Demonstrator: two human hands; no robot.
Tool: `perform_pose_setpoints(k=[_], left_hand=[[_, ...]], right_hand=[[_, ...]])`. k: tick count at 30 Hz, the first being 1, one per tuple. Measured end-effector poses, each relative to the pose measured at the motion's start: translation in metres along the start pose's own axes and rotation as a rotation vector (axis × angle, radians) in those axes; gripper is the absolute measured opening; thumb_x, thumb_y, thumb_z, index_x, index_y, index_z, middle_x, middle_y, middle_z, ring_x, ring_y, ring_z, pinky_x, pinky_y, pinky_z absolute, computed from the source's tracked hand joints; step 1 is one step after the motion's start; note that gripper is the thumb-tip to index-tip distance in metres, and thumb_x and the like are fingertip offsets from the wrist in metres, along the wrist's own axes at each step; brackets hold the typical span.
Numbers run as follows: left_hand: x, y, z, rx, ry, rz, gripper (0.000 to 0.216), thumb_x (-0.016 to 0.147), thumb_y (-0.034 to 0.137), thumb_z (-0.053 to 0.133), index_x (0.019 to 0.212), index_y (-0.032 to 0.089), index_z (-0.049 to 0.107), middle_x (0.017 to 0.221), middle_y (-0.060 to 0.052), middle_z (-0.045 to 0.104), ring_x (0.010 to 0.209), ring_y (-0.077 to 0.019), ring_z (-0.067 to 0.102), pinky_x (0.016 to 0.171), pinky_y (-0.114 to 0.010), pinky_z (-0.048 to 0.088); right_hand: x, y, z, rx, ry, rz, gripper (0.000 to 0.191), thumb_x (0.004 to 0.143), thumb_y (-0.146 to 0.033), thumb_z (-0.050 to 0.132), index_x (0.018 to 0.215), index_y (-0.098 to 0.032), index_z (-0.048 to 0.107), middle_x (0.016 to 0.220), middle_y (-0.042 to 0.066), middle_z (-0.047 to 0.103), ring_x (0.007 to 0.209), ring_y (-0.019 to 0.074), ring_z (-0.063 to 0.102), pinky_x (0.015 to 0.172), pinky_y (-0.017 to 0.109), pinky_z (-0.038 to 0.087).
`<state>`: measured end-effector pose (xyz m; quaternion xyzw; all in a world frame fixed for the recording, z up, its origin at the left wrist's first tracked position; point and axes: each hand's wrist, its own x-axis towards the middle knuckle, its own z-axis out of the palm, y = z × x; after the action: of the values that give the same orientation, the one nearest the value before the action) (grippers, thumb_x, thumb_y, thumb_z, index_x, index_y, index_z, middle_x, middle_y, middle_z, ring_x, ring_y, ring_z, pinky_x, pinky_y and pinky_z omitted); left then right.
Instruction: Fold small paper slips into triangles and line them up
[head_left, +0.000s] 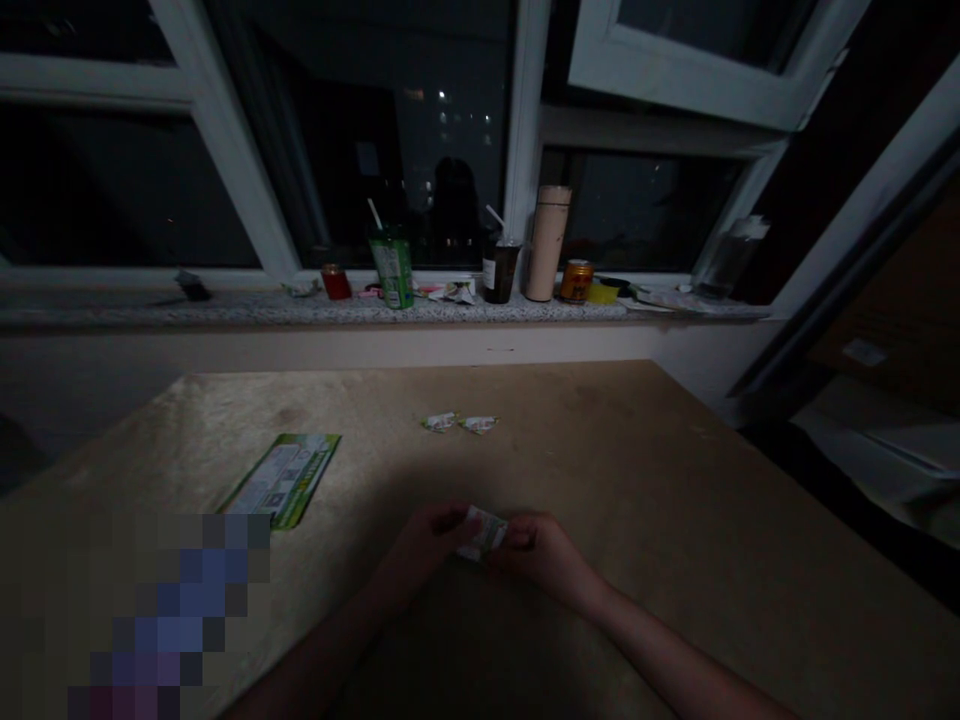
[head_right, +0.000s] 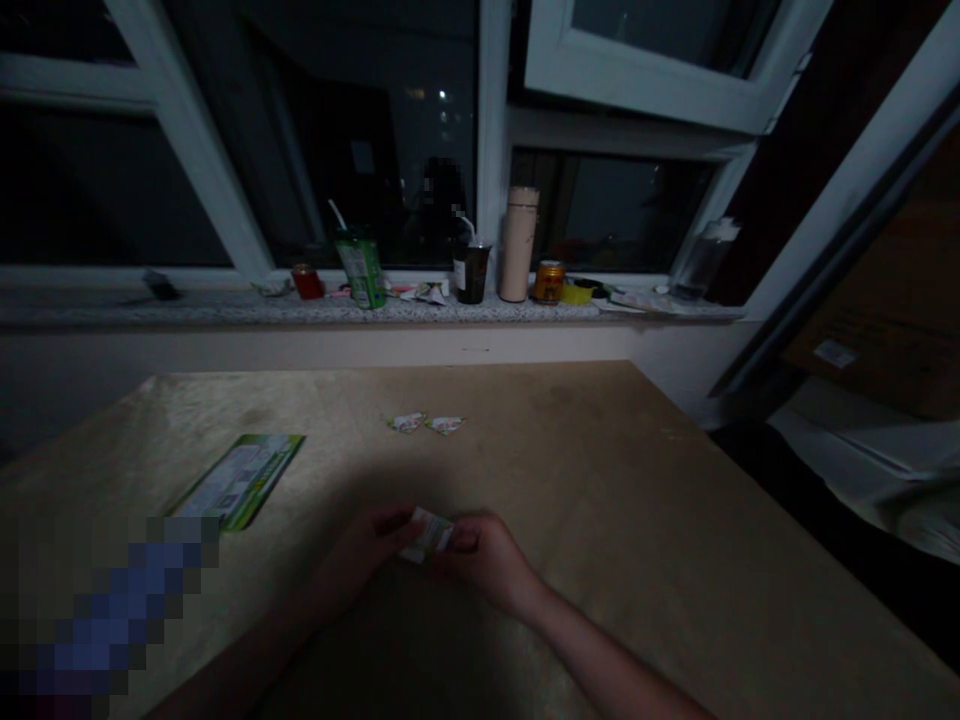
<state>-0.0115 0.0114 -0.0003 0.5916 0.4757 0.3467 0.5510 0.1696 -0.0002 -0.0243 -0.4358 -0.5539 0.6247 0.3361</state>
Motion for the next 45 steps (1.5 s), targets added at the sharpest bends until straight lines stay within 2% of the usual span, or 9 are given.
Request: perform_pose_setpoints(k=[3,10,18,22,28,31,34,42,45], left_hand=[[-0.002,0.0,0.001,0.031,0.029,-0.001,0.028,0.074,0.042,0.061,0.075,0.016,0.07,0.071,-0.001,0.068,0.07,-0.0217,0.061,0.064,-0.027,0.044],[-0.003,0.0,0.003,0.069,0.09,0.002,0.028,0.07,0.043,0.061,0.074,0.017,0.069,0.069,-0.001,0.068,0.068,-0.021,0.061,0.061,-0.026,0.045],[-0.003,-0.003,0.004,0.128,0.13,0.025,0.024,0.071,0.039,0.06,0.071,0.017,0.069,0.065,-0.002,0.068,0.063,-0.0209,0.062,0.058,-0.027,0.045],[-0.005,-0.005,0.006,0.141,0.105,0.05,0.024,0.074,0.039,0.06,0.073,0.017,0.071,0.067,-0.002,0.069,0.065,-0.0207,0.062,0.059,-0.026,0.045],[-0.003,-0.004,0.005,0.126,0.036,0.053,0.027,0.075,0.04,0.059,0.079,0.017,0.071,0.073,-0.002,0.071,0.07,-0.0219,0.064,0.062,-0.026,0.046],[-0.001,-0.003,0.004,0.128,-0.021,0.05,0.029,0.073,0.042,0.062,0.083,0.017,0.073,0.078,-0.002,0.073,0.075,-0.0229,0.066,0.067,-0.027,0.047],[-0.001,-0.003,0.003,0.16,-0.022,0.04,0.031,0.075,0.044,0.06,0.08,0.016,0.074,0.075,-0.001,0.073,0.073,-0.0223,0.066,0.066,-0.026,0.046],[-0.006,0.005,0.001,0.258,-0.035,0.007,0.034,0.077,0.045,0.059,0.077,0.016,0.075,0.071,-0.001,0.072,0.066,-0.0195,0.064,0.06,-0.023,0.043],[-0.008,0.006,0.002,0.288,-0.061,-0.01,0.034,0.077,0.046,0.059,0.076,0.016,0.075,0.066,-0.001,0.07,0.061,-0.0175,0.061,0.056,-0.022,0.039]], right_hand=[[-0.002,0.0,0.0,0.0,-0.024,0.015,0.032,0.061,-0.044,0.074,0.066,-0.015,0.061,0.061,0.0,0.065,0.052,0.0131,0.058,0.048,0.021,0.039],[-0.004,0.0,-0.004,-0.002,-0.029,0.02,0.032,0.058,-0.041,0.076,0.058,-0.015,0.057,0.054,-0.001,0.062,0.048,0.0116,0.056,0.046,0.02,0.041],[-0.006,-0.002,-0.002,-0.013,-0.108,0.041,0.03,0.061,-0.041,0.074,0.064,-0.014,0.062,0.056,-0.001,0.062,0.048,0.0108,0.056,0.049,0.021,0.044],[-0.006,0.002,0.0,-0.026,-0.151,0.023,0.031,0.064,-0.043,0.073,0.068,-0.013,0.066,0.059,0.0,0.064,0.05,0.0108,0.057,0.051,0.021,0.045],[-0.006,0.003,0.002,0.005,-0.084,0.03,0.037,0.061,-0.05,0.074,0.066,-0.014,0.064,0.057,-0.001,0.062,0.047,0.0111,0.056,0.048,0.021,0.044],[-0.006,0.0,0.0,-0.005,-0.022,-0.013,0.039,0.062,-0.053,0.073,0.064,-0.014,0.063,0.056,-0.001,0.061,0.047,0.0113,0.055,0.047,0.022,0.044],[-0.006,-0.002,-0.001,0.003,0.005,-0.056,0.041,0.063,-0.054,0.072,0.066,-0.014,0.063,0.056,0.0,0.061,0.048,0.0112,0.054,0.047,0.021,0.043],[-0.005,-0.002,-0.005,-0.033,-0.12,-0.017,0.044,0.06,-0.053,0.074,0.071,-0.012,0.065,0.058,-0.001,0.058,0.05,0.0104,0.052,0.05,0.022,0.042],[-0.003,-0.003,-0.01,-0.084,-0.078,-0.074,0.041,0.061,-0.051,0.075,0.068,-0.012,0.063,0.058,-0.002,0.055,0.051,0.0092,0.048,0.048,0.02,0.036]])
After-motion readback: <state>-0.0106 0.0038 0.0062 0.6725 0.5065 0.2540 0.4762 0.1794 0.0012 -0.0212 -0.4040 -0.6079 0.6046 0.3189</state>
